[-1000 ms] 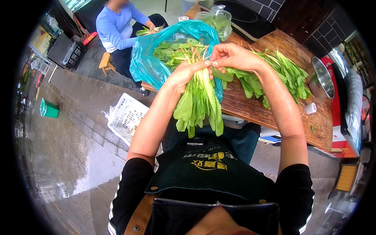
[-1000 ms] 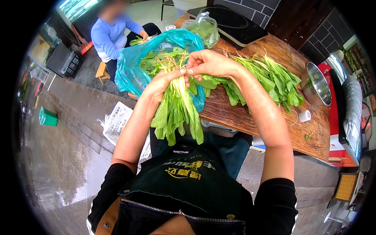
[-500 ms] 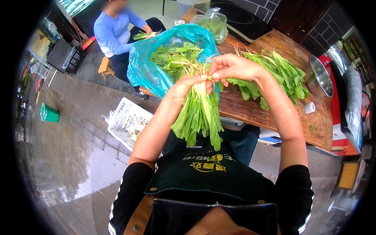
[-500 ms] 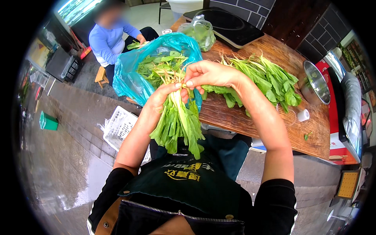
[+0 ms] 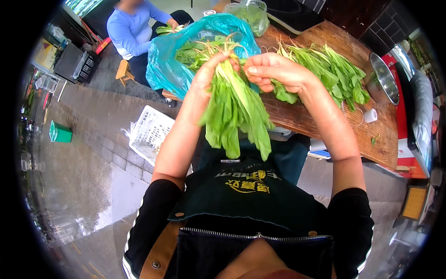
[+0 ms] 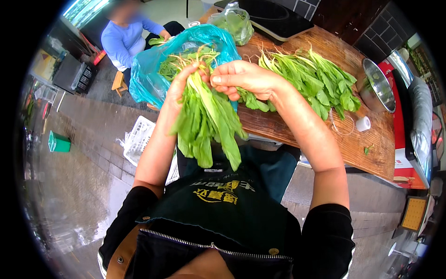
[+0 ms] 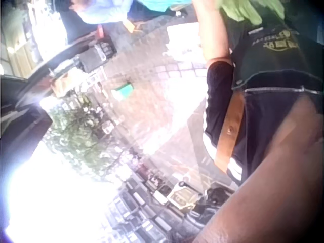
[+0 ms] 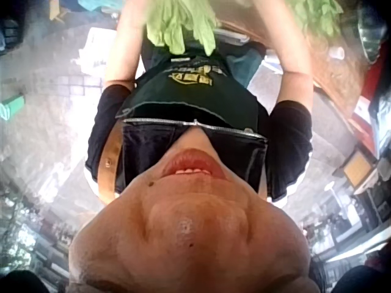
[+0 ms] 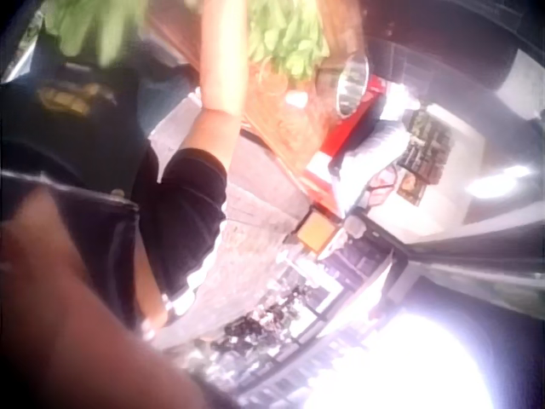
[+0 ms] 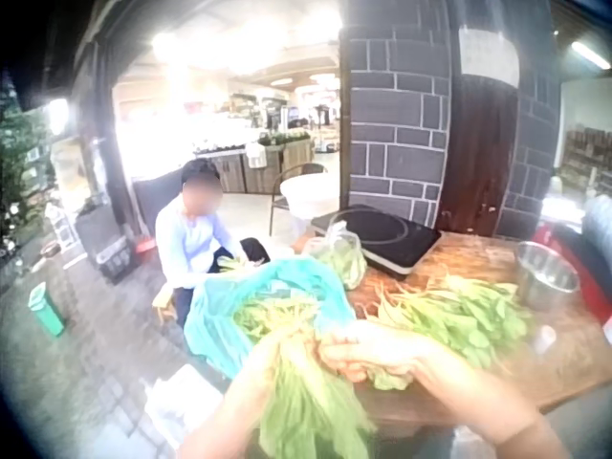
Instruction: The person sorts leafy green vegetables at a market stall, removing rubber bands from bundles, separating leaves, and placing them into a plastic bag and a white basket. The person also handles a metal bowl and a digital scale on the wooden table.
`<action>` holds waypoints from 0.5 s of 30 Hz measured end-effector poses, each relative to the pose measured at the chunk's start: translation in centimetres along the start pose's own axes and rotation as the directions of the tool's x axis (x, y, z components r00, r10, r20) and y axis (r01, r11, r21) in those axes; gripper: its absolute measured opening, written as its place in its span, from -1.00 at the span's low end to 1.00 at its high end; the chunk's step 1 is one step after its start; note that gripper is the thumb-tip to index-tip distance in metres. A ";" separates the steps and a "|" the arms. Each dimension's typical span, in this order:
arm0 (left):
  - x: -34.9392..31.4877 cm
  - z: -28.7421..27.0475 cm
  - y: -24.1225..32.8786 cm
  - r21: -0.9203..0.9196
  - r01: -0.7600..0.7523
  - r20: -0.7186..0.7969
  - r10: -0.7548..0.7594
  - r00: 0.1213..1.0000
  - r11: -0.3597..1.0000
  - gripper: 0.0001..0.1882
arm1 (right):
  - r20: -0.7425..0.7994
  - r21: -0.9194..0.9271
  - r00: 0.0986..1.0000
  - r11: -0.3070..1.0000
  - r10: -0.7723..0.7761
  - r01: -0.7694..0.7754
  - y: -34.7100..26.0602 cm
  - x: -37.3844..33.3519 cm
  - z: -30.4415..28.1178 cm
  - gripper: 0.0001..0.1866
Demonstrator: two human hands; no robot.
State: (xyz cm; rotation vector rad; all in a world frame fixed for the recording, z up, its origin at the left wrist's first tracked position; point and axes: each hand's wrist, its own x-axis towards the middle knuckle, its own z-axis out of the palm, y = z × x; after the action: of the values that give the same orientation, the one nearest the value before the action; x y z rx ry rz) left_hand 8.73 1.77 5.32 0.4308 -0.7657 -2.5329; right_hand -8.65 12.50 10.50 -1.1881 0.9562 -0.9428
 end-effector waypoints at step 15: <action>4.4 -5.3 8.6 -0.074 -0.136 -0.291 0.109 0.950 0.988 -0.74 | -0.342 -0.669 0.578 -0.240 -0.741 -0.704 -12.9 -19.9 -29.2 -0.70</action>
State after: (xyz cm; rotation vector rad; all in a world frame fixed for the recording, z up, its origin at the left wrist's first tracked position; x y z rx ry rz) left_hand 10.09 -9.19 5.37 0.6790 -0.5440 -2.3112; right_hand -43.63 20.78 21.73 -2.1655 3.1707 -0.3813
